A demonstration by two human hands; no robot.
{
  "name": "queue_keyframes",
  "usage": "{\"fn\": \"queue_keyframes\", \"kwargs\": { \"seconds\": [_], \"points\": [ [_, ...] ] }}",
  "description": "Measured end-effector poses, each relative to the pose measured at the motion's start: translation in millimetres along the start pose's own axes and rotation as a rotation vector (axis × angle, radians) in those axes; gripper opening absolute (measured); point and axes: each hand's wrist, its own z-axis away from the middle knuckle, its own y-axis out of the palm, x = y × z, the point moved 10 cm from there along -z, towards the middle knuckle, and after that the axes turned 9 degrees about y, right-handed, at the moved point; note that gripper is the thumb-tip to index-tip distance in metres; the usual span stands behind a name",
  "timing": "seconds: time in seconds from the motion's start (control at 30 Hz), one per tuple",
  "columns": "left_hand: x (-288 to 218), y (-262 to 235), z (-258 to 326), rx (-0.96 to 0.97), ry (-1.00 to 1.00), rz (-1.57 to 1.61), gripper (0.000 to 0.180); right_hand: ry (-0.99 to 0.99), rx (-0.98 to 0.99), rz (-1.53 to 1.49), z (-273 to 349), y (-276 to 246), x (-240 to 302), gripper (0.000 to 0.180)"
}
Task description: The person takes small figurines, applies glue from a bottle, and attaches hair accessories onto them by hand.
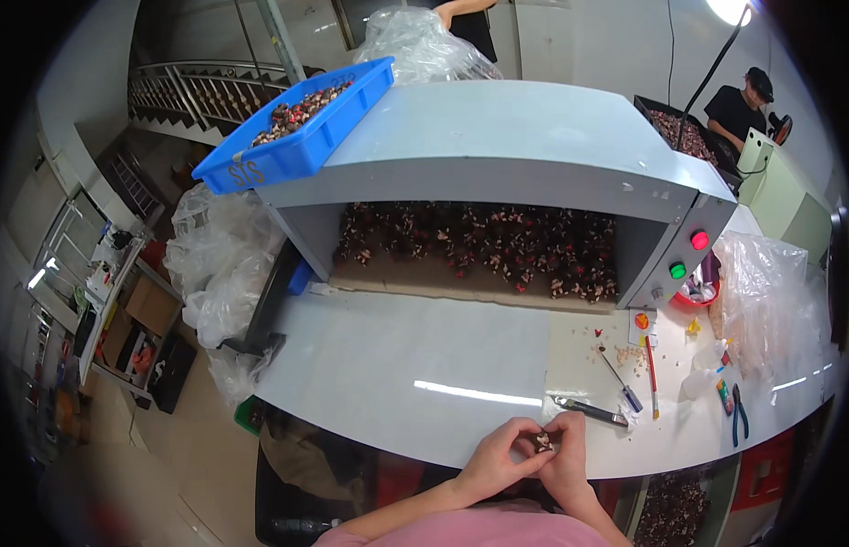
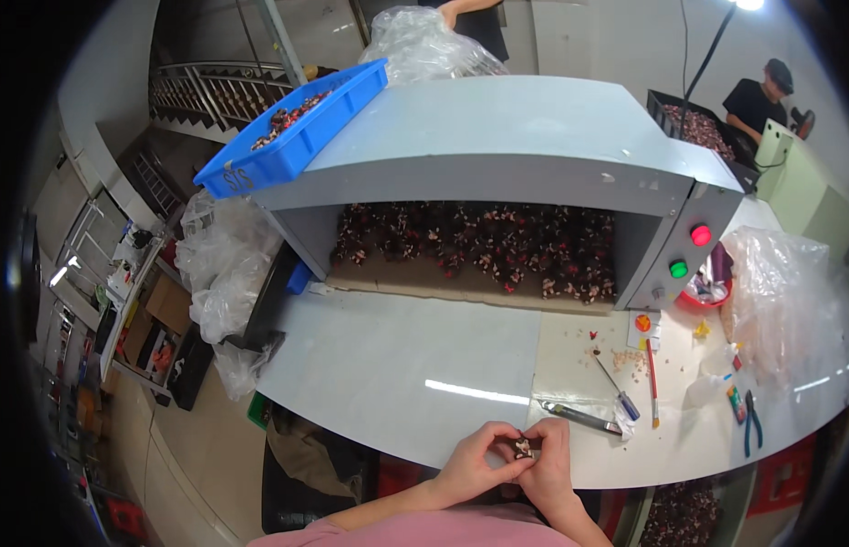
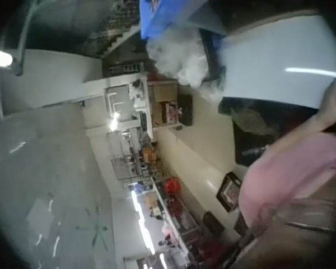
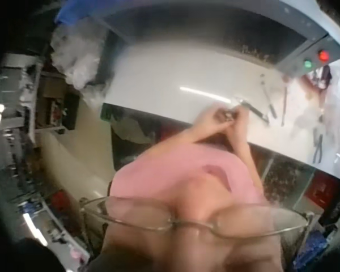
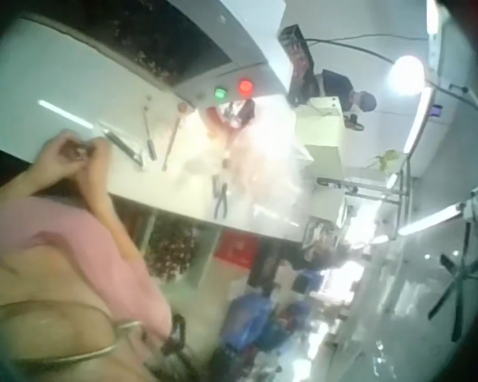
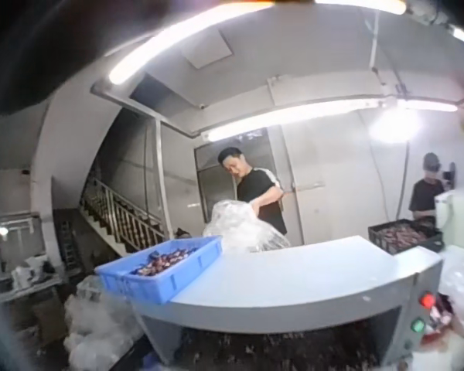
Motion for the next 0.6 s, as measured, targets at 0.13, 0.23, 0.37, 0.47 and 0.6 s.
{"fn": "queue_keyframes", "kwargs": {
  "seconds": [0.13,0.23,0.37,0.47,0.6],
  "points": [
    [5,1,3,-0.008,0.005,0.038,0.041,0.045,0.01,-0.038,3,1,-7,0.048],
    [4,1,4,-0.018,0.008,0.064,0.041,0.03,0.014,-0.033,3,2,-4,0.046],
    [4,0,4,-0.045,0.008,0.087,0.036,0.006,0.019,-0.032,1,2,2,0.044],
    [5,2,5,-0.014,-0.001,0.072,0.038,0.017,0.013,-0.032,4,2,-5,0.047],
    [4,2,3,-0.011,-0.004,0.077,0.037,0.045,0.041,-0.054,1,4,-9,0.047]
  ]
}}
